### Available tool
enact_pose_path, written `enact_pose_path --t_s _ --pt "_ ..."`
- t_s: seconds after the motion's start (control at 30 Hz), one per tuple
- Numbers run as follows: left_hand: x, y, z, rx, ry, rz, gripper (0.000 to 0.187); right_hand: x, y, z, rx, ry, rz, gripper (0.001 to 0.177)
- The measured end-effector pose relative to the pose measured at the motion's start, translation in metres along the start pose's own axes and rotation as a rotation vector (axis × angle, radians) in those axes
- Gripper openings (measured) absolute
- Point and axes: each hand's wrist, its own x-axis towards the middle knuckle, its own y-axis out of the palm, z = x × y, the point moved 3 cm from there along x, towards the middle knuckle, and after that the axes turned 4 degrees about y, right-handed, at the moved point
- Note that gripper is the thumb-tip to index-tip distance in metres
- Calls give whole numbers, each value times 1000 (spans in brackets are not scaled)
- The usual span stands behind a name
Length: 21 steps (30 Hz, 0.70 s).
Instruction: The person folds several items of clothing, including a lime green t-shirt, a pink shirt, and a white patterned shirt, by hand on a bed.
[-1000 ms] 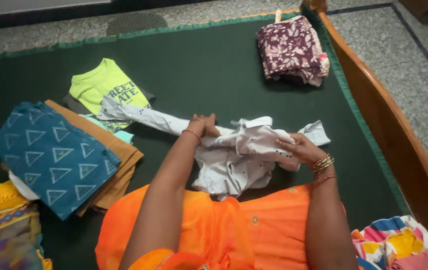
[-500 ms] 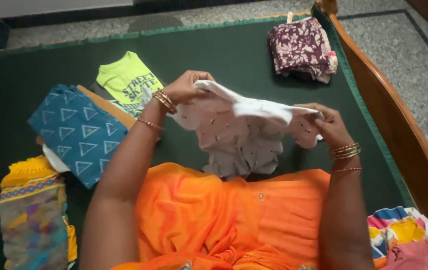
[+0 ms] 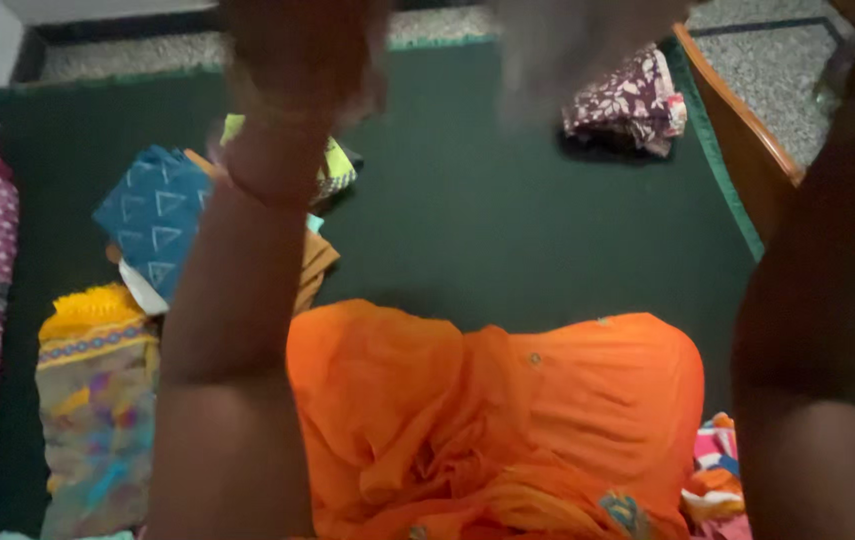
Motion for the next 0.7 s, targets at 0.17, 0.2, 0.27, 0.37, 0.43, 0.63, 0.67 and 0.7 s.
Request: enact_pose_path --t_s 0.17,0.2,0.27,0.37,0.43,0.63,0.67,0.7 --pt "-240 50 -54 -97 -24 1201 31 -209 51 8 -303 -153 1272 11" --pt "-253 59 -55 -106 22 1291 32 -239 55 12 -329 -232 1519 9" --pt "-240 70 -48 -140 179 1213 35 -276 53 16 -396 -77 1483 10" --pt "-197 24 -45 -287 -81 701 30 -253 34 6 191 664 1101 12" --pt "-155 0 -37 -188 -627 876 38 -203 14 14 168 486 864 15" --pt "-73 -52 -66 -675 -543 523 37 -135 -38 103 595 527 448 21" --pt "-63 -60 -72 -733 -458 470 36 -129 -46 119 494 451 504 21" --pt "-61 -68 -78 -763 -491 493 37 -123 -55 131 392 374 557 23"
